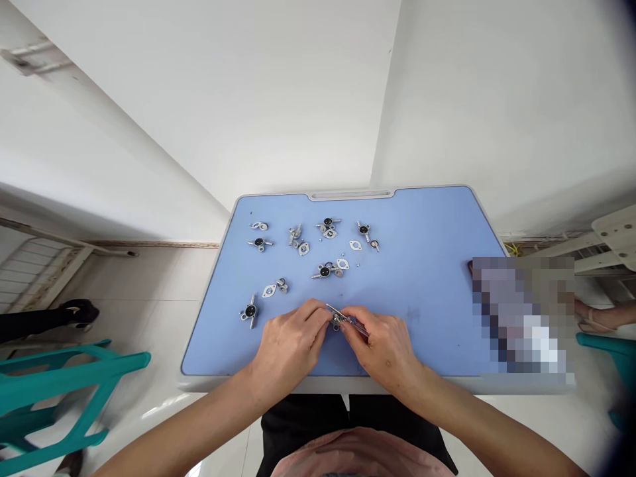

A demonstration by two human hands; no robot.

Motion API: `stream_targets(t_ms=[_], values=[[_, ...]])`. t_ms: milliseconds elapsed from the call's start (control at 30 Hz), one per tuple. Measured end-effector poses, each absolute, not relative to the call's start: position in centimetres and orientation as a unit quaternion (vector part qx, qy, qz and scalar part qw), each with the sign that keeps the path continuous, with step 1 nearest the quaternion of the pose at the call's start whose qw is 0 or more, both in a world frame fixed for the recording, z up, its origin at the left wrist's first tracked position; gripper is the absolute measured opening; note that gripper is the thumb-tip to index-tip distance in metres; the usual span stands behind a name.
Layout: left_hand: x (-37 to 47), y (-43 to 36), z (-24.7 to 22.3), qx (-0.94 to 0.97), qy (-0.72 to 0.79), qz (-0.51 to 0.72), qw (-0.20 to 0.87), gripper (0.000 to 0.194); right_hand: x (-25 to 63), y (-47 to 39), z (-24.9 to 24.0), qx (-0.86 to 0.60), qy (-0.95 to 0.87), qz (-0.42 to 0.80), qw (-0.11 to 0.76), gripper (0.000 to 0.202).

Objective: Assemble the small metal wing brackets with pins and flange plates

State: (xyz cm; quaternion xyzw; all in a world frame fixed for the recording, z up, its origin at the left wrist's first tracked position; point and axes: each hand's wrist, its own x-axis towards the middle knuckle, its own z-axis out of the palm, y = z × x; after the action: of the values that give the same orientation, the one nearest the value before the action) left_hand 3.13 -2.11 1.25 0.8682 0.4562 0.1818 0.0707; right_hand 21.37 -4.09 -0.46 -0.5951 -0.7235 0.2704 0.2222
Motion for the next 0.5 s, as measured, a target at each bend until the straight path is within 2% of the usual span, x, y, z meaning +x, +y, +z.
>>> stream_targets(t_ms=[333,500], values=[[2.5,-2.0,0.6,0.846,0.449,0.237,0.161,0.017,21.4,-3.9,-0.2,-0.595,-0.695,0.318,0.247,0.031],[1.9,-2.0,0.1,0.837,0.461,0.247,0.162,0.017,22.5,-3.3,0.7,-0.572,-0.56,0.476,0.363,0.037]])
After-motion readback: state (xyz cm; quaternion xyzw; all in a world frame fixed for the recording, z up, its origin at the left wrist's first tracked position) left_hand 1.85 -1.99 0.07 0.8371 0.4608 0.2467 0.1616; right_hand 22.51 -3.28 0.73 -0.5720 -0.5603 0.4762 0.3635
